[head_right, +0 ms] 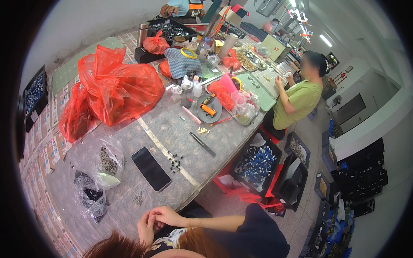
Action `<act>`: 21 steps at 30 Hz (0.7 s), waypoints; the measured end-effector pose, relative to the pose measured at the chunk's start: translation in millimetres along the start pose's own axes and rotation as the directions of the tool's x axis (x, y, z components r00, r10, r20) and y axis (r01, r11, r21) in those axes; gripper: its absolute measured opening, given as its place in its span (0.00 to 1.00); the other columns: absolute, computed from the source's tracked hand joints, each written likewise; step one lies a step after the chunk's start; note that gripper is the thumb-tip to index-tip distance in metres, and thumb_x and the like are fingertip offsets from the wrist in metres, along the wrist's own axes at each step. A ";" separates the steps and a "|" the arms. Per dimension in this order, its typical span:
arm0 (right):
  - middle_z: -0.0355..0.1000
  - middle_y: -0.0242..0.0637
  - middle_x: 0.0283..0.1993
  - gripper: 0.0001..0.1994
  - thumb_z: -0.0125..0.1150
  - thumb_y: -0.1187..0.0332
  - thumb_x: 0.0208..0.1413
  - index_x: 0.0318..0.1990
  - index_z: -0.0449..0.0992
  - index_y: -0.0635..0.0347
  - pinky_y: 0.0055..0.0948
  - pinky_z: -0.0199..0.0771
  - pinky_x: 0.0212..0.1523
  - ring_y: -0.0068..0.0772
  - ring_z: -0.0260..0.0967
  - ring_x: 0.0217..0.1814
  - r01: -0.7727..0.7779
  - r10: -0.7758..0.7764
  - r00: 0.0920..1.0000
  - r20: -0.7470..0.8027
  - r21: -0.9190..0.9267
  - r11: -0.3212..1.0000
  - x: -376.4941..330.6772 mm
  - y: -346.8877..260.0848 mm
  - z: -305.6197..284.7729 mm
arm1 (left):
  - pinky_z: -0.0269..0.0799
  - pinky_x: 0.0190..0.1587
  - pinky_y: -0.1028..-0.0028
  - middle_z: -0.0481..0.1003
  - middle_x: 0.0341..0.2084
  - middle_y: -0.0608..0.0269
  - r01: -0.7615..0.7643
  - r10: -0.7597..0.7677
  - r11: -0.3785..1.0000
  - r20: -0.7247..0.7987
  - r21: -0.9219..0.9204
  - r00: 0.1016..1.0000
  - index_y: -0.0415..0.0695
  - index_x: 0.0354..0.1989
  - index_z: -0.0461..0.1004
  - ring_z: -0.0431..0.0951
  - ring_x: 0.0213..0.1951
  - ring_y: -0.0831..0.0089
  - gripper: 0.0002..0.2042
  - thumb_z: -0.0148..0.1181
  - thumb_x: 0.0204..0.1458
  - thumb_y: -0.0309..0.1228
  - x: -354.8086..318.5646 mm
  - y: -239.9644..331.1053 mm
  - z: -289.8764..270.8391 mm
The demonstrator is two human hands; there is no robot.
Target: Inserting small metal pins into black plastic component housings at an industrial assembly table.
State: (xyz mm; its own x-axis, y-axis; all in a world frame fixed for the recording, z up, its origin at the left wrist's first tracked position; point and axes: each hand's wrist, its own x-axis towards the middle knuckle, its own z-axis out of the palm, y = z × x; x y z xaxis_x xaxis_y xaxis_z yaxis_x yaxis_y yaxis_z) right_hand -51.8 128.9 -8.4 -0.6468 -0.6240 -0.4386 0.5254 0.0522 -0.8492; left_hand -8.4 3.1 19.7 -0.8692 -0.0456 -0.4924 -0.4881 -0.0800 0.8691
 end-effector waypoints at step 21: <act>0.65 0.27 0.19 0.05 0.47 0.71 0.51 0.31 0.68 0.62 0.13 0.62 0.19 0.14 0.62 0.18 -0.005 0.005 1.000 0.009 -0.023 1.000 0.5 -0.7 1.1 | 0.55 0.16 0.86 0.66 0.15 0.72 -0.014 0.016 0.999 0.052 -0.032 0.999 0.39 0.41 0.69 0.60 0.15 0.87 0.12 0.47 0.50 0.29 2.9 -5.3 -3.5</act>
State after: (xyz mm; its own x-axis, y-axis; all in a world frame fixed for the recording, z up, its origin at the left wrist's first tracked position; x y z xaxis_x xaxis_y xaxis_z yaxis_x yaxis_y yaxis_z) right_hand -51.8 127.6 -7.7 -0.6393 -0.6307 -0.4400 0.5158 0.0727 -0.8536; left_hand -8.1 -0.1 13.4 -0.8797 0.0049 -0.4754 -0.4730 -0.1112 0.8740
